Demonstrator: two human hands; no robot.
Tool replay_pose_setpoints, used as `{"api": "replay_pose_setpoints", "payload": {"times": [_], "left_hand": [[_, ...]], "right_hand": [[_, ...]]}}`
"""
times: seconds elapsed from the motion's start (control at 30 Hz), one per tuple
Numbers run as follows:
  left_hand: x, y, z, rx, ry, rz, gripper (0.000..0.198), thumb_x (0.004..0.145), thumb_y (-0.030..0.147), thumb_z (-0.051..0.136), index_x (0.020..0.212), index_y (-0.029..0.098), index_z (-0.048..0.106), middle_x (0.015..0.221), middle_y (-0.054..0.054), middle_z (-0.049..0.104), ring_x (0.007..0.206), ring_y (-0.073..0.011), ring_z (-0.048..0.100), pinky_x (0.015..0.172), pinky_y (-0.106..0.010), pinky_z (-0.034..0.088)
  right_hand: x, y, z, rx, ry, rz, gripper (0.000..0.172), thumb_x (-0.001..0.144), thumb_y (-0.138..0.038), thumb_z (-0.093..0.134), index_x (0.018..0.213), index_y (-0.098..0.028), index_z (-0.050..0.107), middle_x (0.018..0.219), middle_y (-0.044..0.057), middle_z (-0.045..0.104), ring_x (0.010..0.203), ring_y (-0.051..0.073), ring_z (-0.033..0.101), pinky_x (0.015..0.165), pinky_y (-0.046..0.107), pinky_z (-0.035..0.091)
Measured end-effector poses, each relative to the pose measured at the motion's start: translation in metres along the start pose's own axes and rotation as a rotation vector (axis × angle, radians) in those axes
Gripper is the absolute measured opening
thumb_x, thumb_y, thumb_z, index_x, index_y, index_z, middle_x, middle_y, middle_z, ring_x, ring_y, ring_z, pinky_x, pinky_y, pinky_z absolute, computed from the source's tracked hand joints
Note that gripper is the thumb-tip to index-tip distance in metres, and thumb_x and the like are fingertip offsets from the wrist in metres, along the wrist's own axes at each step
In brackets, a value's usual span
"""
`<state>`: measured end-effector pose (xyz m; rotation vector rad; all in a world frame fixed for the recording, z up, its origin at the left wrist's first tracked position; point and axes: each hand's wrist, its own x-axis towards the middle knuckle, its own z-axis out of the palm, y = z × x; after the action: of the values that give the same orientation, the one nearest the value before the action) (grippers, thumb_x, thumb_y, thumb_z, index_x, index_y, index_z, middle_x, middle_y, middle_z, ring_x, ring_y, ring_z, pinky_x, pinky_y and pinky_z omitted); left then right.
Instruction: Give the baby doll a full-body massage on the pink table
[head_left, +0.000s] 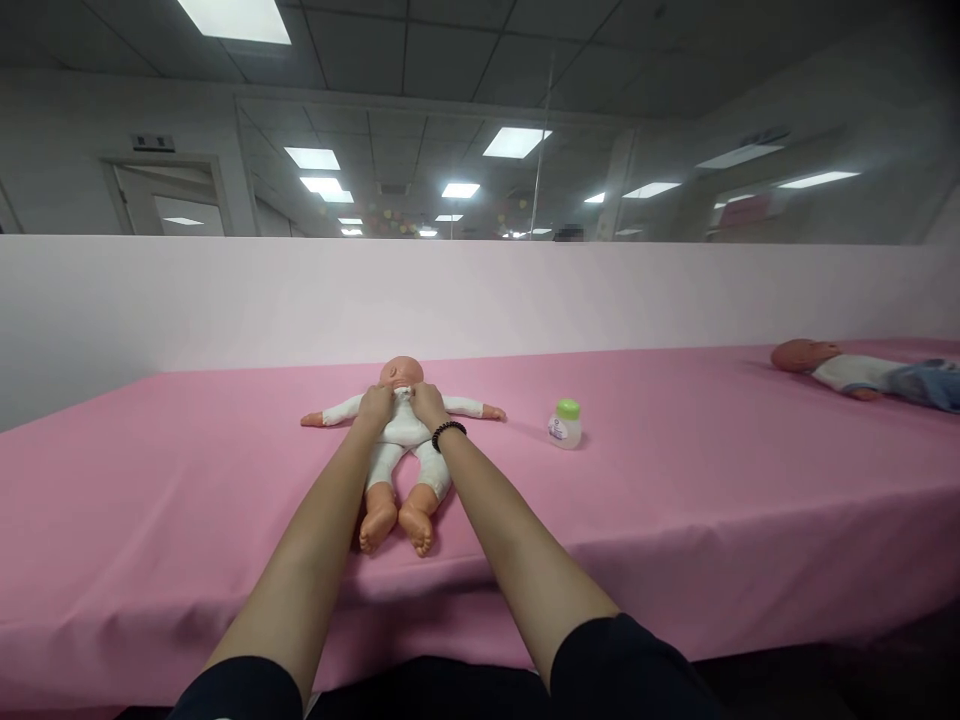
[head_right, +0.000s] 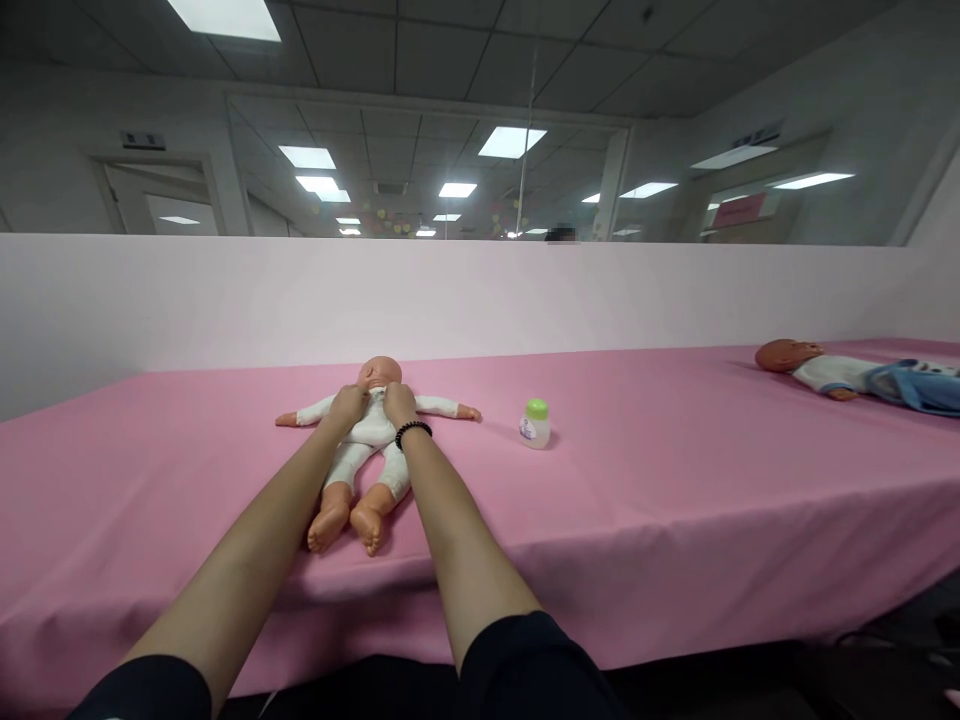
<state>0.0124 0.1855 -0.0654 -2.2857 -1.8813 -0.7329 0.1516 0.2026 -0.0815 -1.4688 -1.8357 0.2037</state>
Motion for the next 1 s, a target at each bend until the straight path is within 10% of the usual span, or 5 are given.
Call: {"api": "replay_pose_setpoints", "payload": {"times": [0.37, 0.77, 1.0], "left_hand": [[-0.020, -0.006, 0.005, -0.086, 0.163, 0.110, 0.034, 0.097, 0.021, 0.041, 0.125, 0.011, 0.060, 0.123, -0.018, 0.063, 0.118, -0.0269, 0.056, 0.103, -0.037, 0.042], [-0.015, -0.004, -0.001, -0.137, 0.048, 0.281, 0.021, 0.088, 0.019, 0.048, 0.089, 0.017, 0.069, 0.111, -0.013, 0.069, 0.115, -0.0272, 0.059, 0.101, -0.036, 0.043], [-0.020, -0.008, 0.001, -0.235, -0.040, 0.271, 0.021, 0.085, 0.036, 0.053, 0.083, 0.017, 0.062, 0.087, -0.007, 0.069, 0.078, -0.0222, 0.062, 0.070, -0.033, 0.045]], "right_hand": [[-0.021, 0.004, -0.007, 0.050, 0.106, -0.057, 0.019, 0.087, -0.010, 0.057, 0.100, -0.014, 0.070, 0.108, 0.009, 0.072, 0.104, 0.019, 0.064, 0.094, 0.026, 0.045], [-0.023, 0.004, -0.012, 0.109, -0.008, -0.078, 0.013, 0.085, -0.011, 0.058, 0.087, -0.016, 0.070, 0.100, 0.008, 0.073, 0.094, 0.019, 0.065, 0.086, 0.027, 0.046], [-0.023, 0.009, -0.019, 0.189, -0.182, -0.049, 0.007, 0.077, -0.017, 0.062, 0.084, -0.018, 0.064, 0.086, 0.000, 0.071, 0.075, 0.014, 0.062, 0.065, 0.022, 0.044]]}}
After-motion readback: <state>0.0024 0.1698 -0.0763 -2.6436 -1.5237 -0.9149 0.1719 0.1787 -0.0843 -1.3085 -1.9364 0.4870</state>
